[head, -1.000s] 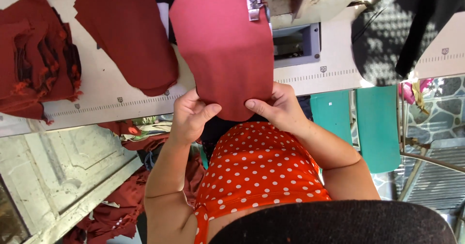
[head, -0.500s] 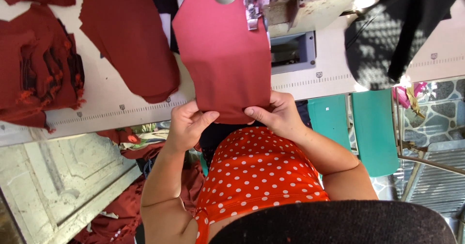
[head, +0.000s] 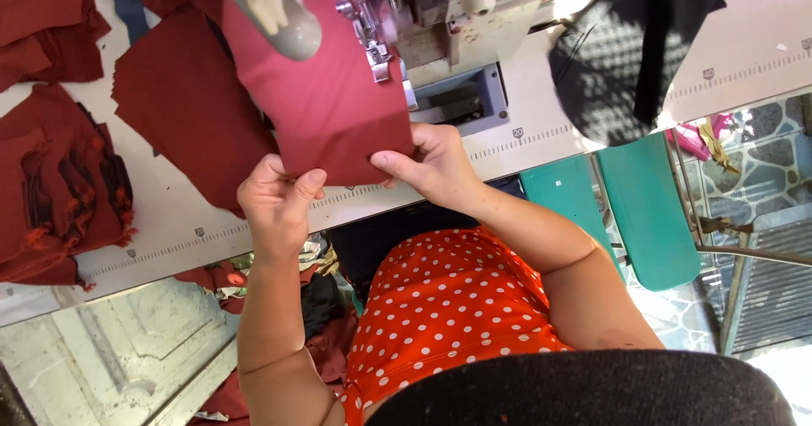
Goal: Using an industrial overlock sewing machine to finish the edges of multiple fabric pieces.
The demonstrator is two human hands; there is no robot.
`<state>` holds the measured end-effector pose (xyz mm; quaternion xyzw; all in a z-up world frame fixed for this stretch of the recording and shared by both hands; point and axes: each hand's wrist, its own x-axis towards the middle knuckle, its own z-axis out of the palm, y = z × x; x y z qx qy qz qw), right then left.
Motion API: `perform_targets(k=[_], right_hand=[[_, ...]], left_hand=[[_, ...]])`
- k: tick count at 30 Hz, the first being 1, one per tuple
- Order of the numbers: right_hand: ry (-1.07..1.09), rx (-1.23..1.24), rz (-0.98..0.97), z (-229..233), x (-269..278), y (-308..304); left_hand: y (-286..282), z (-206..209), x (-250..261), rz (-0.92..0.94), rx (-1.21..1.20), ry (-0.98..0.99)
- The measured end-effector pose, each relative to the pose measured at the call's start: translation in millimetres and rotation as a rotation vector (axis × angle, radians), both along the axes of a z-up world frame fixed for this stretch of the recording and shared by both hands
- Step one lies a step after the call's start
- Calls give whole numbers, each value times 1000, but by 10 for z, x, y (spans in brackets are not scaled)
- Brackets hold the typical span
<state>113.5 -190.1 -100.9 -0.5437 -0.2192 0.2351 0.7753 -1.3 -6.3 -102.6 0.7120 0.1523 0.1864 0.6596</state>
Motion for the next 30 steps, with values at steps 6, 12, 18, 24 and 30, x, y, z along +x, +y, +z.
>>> perform_targets(k=[6,12,18,24,30], right_hand=[[56,27,-41,-17,40,53],[21,85,-61,33,8,79],[98,140,5,-9,-32,66],[163,152,36,71,-17,-4],[149,175,-18,86,-35,79]], left_hand=[[-143,-69,146,75,45,-119],[-469,-25,357,191,-48,-278],[-798,-36,402,287,-379,-194],[-857,-135,395,283,-562,-114],[-881,31,448,267,-601,-145]])
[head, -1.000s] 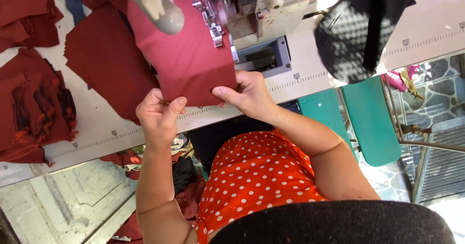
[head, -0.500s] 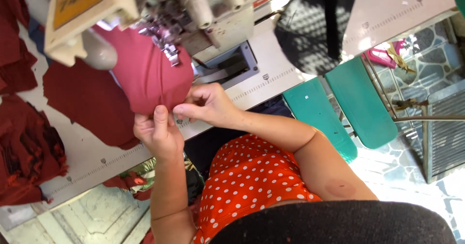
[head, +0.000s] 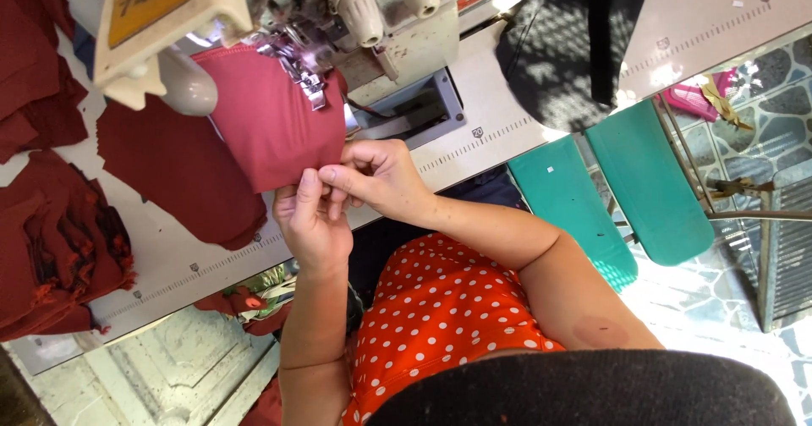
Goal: Using an industrial overlock sewing machine to finish the edges of multiple fabric pieces.
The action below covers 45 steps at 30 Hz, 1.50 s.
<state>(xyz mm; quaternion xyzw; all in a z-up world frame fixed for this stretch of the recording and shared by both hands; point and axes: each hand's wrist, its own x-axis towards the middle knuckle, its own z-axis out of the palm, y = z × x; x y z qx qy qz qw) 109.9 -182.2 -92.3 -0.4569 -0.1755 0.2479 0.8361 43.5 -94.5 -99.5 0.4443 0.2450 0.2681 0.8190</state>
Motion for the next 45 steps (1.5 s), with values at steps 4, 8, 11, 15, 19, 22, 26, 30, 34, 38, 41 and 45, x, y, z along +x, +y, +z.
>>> perform_targets(k=[4,8,11,15,19,22,26,30,34,38,41,45], right_hand=[[-32,-34,-70,-92,-15,53],[-61,-74,-111,-109,-52,55],[-74,-81,-132,-151,-55,78],[-128,-110,-166,-24,-9,1],[-150,-129,-227,97,81,-106],[-131,-121,-224,99,89,-135],[-120,-133,-222,-44,40,-121],[-167,-169,-239,-179,3,-108],[-286,-205,-224,-202,-17,-159],[-361,-221,-184,-209,-13,-201],[-360,-220,-163,-210,-9,-210],[-381,-214,-162,-188,12,-225]], left_hand=[[31,-38,-24,-6,93,-12],[164,-14,-178,284,1212,-225],[320,575,73,201,1869,-212],[494,597,307,13,1826,-239],[451,588,319,10,1851,-232],[436,628,368,-5,1819,-220],[502,659,454,-46,1794,-198],[559,720,524,-84,1755,-169],[491,850,497,-15,1907,35],[453,998,458,152,2163,345],[633,1122,596,73,2166,301],[982,943,654,-196,1793,384]])
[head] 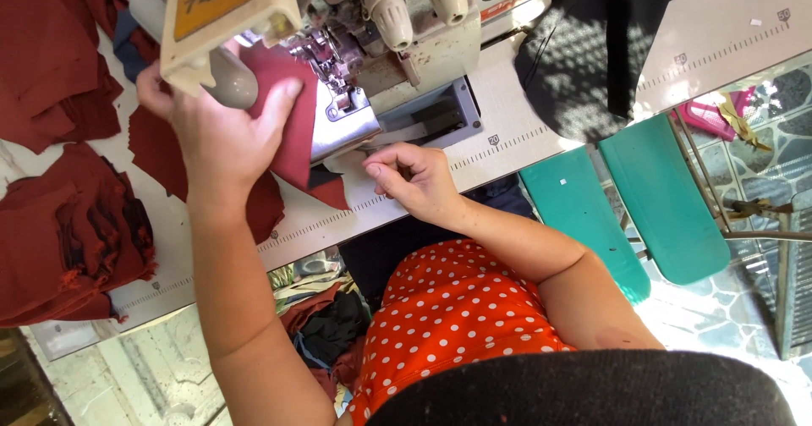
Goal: Using an industrial overlock sewing machine to finish the edges of multiple fabric pieces.
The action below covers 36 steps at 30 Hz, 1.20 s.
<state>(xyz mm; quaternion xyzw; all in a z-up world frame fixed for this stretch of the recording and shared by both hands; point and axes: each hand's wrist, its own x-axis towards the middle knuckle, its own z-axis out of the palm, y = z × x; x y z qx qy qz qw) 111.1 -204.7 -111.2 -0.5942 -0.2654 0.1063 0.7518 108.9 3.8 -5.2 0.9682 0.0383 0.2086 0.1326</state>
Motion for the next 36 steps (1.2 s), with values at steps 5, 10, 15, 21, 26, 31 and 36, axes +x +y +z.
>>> perform_targets(k=[5,10,15,21,26,31,36], right_hand=[[18,-9,15,12,3,2],[74,14,-54,-173,-13,95],[97,12,-55,-290,-23,92],[95,47,-15,-180,-9,57],[156,-102,-27,-113,-9,53],[153,-207,-10,74,-140,79],[199,-163,-55,-20,-195,128]], left_hand=[[-230,22,-282,-350,256,-112],[-593,-203,-216,-369,261,-264],[-709,-288,-86,-333,233,-298],[-515,-166,-263,-343,-2,-255],[102,252,-795,-26,-699,-161],[2155,201,-1897,325,-287,-510],[3716,-167,-2908,899,-1044,-393]])
